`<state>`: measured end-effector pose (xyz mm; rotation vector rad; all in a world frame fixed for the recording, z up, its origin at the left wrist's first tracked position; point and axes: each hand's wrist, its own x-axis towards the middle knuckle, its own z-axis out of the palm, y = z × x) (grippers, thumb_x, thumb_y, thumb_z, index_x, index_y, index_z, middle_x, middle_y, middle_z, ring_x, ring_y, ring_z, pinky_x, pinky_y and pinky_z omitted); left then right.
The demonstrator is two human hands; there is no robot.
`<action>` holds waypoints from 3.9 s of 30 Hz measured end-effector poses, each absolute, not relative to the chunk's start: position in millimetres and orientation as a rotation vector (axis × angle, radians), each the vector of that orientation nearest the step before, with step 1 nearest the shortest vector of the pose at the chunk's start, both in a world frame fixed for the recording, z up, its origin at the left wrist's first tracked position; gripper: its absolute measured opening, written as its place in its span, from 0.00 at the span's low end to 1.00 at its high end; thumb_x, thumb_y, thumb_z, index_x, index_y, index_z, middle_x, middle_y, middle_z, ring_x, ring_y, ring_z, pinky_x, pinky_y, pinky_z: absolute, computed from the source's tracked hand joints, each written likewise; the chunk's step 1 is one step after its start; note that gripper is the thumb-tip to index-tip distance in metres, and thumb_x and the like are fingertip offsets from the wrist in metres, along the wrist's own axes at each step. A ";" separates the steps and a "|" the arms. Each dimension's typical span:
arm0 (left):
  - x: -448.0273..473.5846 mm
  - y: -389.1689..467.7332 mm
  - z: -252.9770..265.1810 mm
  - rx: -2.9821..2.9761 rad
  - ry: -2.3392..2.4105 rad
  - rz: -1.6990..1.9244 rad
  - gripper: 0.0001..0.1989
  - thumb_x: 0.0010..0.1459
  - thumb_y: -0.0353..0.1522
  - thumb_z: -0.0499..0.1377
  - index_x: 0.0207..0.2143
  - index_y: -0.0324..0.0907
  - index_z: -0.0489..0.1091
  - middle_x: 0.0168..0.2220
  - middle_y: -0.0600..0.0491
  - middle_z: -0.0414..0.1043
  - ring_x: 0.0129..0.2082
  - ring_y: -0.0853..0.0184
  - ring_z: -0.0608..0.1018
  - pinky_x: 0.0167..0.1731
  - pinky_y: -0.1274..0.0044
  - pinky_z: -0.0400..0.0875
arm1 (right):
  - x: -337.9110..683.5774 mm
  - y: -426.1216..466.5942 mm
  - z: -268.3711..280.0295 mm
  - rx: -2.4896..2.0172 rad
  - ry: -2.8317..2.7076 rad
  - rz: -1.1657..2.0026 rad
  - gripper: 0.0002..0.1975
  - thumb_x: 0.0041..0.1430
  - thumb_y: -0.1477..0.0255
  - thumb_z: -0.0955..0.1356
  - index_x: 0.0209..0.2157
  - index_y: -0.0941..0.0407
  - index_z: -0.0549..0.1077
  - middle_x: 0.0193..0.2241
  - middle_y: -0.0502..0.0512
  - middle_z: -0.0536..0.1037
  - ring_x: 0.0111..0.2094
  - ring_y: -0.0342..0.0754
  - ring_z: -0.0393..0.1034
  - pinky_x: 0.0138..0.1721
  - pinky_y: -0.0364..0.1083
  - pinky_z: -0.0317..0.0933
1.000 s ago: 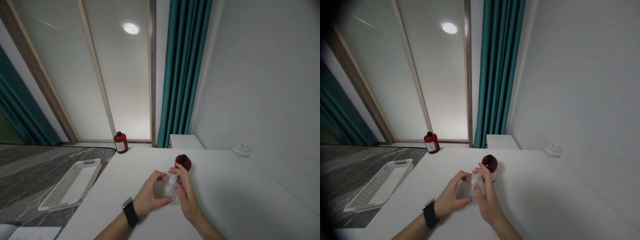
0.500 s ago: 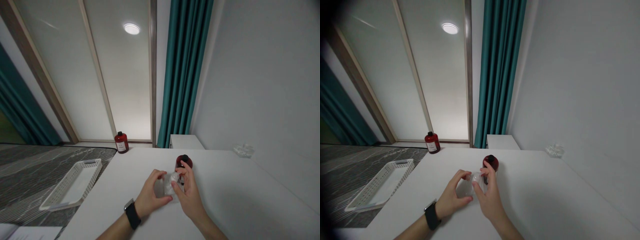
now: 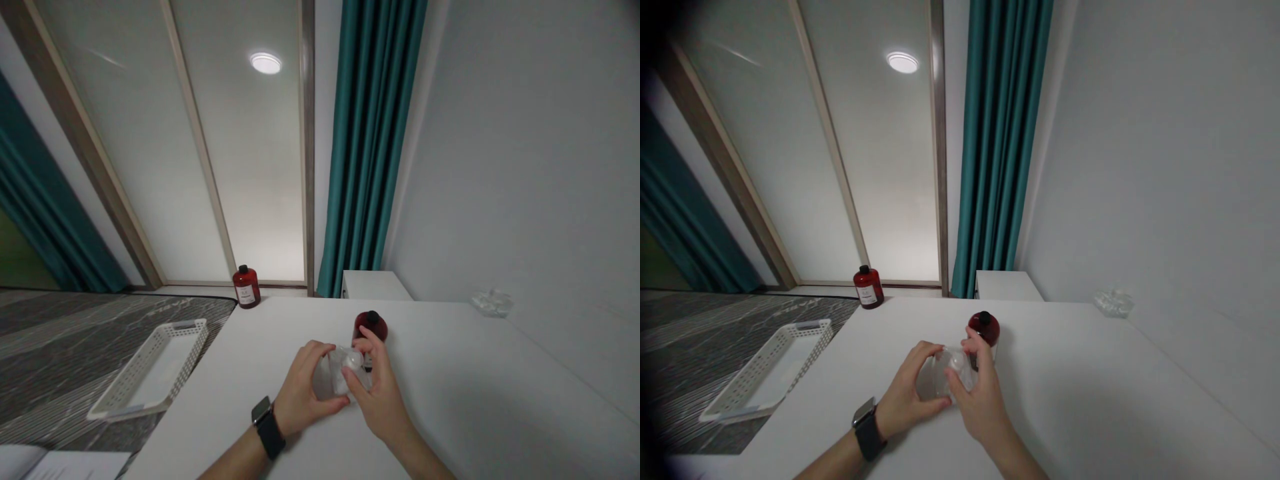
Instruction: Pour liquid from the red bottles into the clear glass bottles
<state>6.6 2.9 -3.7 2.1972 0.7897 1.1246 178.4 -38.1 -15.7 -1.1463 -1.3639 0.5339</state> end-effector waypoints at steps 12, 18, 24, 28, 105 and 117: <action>7.1 1.7 -3.0 2.249 0.838 1.099 0.34 0.48 0.38 0.70 0.56 0.44 0.62 0.49 0.45 0.69 0.48 0.53 0.72 0.49 0.61 0.68 | 185.4 -50.3 -0.8 -0.981 -1.496 0.618 0.26 0.67 0.65 0.60 0.64 0.48 0.51 0.53 0.59 0.70 0.59 0.57 0.62 0.62 0.61 0.52; 9.2 0.9 -3.1 2.284 0.856 1.086 0.33 0.49 0.37 0.69 0.55 0.44 0.61 0.49 0.45 0.68 0.48 0.53 0.72 0.48 0.61 0.68 | 180.5 -45.0 -5.0 -1.078 -1.477 0.539 0.27 0.63 0.64 0.65 0.62 0.50 0.57 0.50 0.59 0.70 0.55 0.56 0.65 0.59 0.58 0.57; 7.1 0.3 -1.0 2.264 0.877 1.097 0.34 0.48 0.37 0.70 0.55 0.44 0.61 0.49 0.45 0.68 0.47 0.53 0.71 0.48 0.60 0.68 | 182.8 -39.1 -11.0 -1.154 -1.387 0.451 0.24 0.62 0.67 0.67 0.59 0.50 0.60 0.42 0.55 0.73 0.46 0.51 0.70 0.53 0.54 0.63; 6.4 1.3 0.2 2.294 0.887 1.099 0.34 0.47 0.38 0.71 0.55 0.44 0.62 0.48 0.45 0.69 0.47 0.53 0.72 0.47 0.61 0.69 | 184.2 -40.5 -8.4 -1.107 -1.442 0.462 0.25 0.63 0.70 0.65 0.60 0.51 0.58 0.47 0.58 0.73 0.50 0.53 0.69 0.56 0.56 0.61; -19.7 29.0 7.5 1.986 0.851 1.171 0.26 0.51 0.37 0.66 0.52 0.42 0.67 0.42 0.50 0.71 0.44 0.58 0.73 0.49 0.66 0.66 | 205.5 -38.6 11.1 -1.092 -1.681 -0.047 0.04 0.63 0.69 0.68 0.40 0.52 0.71 0.35 0.55 0.75 0.38 0.52 0.72 0.39 0.49 0.68; -18.7 29.0 8.1 2.014 0.864 1.101 0.25 0.50 0.32 0.65 0.51 0.42 0.65 0.44 0.50 0.70 0.45 0.58 0.72 0.50 0.65 0.65 | 211.1 -45.9 13.9 -1.200 -1.542 0.021 0.19 0.64 0.68 0.66 0.55 0.52 0.64 0.39 0.56 0.76 0.40 0.51 0.74 0.42 0.49 0.69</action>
